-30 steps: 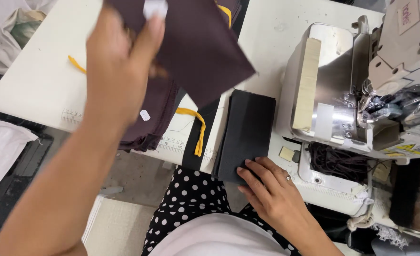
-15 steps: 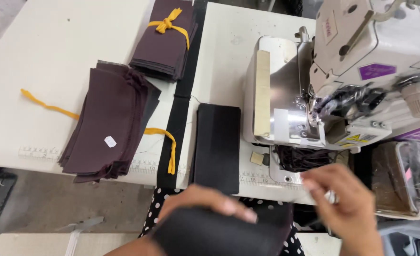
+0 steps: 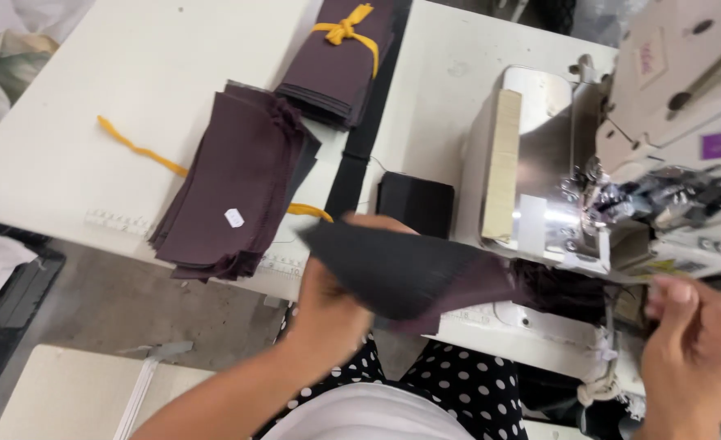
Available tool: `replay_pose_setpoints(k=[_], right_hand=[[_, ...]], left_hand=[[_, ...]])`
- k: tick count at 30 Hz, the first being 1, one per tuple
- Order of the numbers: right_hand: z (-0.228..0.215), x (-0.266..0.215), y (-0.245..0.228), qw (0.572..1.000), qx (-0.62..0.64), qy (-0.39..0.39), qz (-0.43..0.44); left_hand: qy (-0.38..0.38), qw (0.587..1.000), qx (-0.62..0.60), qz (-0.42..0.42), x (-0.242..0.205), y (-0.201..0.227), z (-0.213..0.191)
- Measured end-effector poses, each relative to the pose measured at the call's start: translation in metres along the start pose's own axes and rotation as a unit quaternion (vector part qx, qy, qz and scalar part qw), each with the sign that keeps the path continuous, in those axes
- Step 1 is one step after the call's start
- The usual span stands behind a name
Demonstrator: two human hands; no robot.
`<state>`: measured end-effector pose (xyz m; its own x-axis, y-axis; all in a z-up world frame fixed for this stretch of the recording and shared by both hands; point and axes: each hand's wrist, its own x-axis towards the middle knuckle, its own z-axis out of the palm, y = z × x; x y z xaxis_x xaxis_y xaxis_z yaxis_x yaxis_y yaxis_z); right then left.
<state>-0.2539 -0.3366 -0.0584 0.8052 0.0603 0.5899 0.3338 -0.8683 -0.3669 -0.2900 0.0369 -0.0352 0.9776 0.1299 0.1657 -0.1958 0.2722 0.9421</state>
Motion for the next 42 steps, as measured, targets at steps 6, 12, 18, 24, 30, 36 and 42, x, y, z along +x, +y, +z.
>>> replay_pose_setpoints(k=[6, 12, 18, 24, 30, 36, 42], right_hand=[[-0.006, 0.009, -0.063, 0.836, 0.069, -0.530, 0.124], [0.051, -0.009, -0.140, 0.930, 0.160, -0.282, -0.176], [0.074, -0.016, -0.154, 0.923, 0.041, -0.180, -0.338], [0.071, -0.014, -0.157, 0.924, 0.072, -0.187, -0.325], [0.065, -0.014, -0.159, 0.938, 0.189, -0.181, -0.227], [0.057, -0.015, -0.153, 0.938, 0.287, -0.121, -0.154], [0.042, -0.041, -0.140, 0.942, 0.301, -0.080, -0.124]], left_hand=[[0.164, 0.939, 0.303, 0.011, 0.051, 0.106, -0.099], [0.085, 0.812, 0.563, -0.132, 0.086, 0.081, -0.135], [0.121, 0.770, 0.624, 0.060, 0.060, 0.066, -0.116], [-0.018, 0.770, 0.573, 0.281, 0.018, 0.067, -0.064], [-0.211, 0.841, 0.490, 0.089, -0.003, 0.026, -0.050], [-0.203, 0.873, 0.297, -0.330, 0.000, 0.007, -0.009], [-0.102, 0.890, -0.178, -0.407, -0.008, -0.025, 0.031]])
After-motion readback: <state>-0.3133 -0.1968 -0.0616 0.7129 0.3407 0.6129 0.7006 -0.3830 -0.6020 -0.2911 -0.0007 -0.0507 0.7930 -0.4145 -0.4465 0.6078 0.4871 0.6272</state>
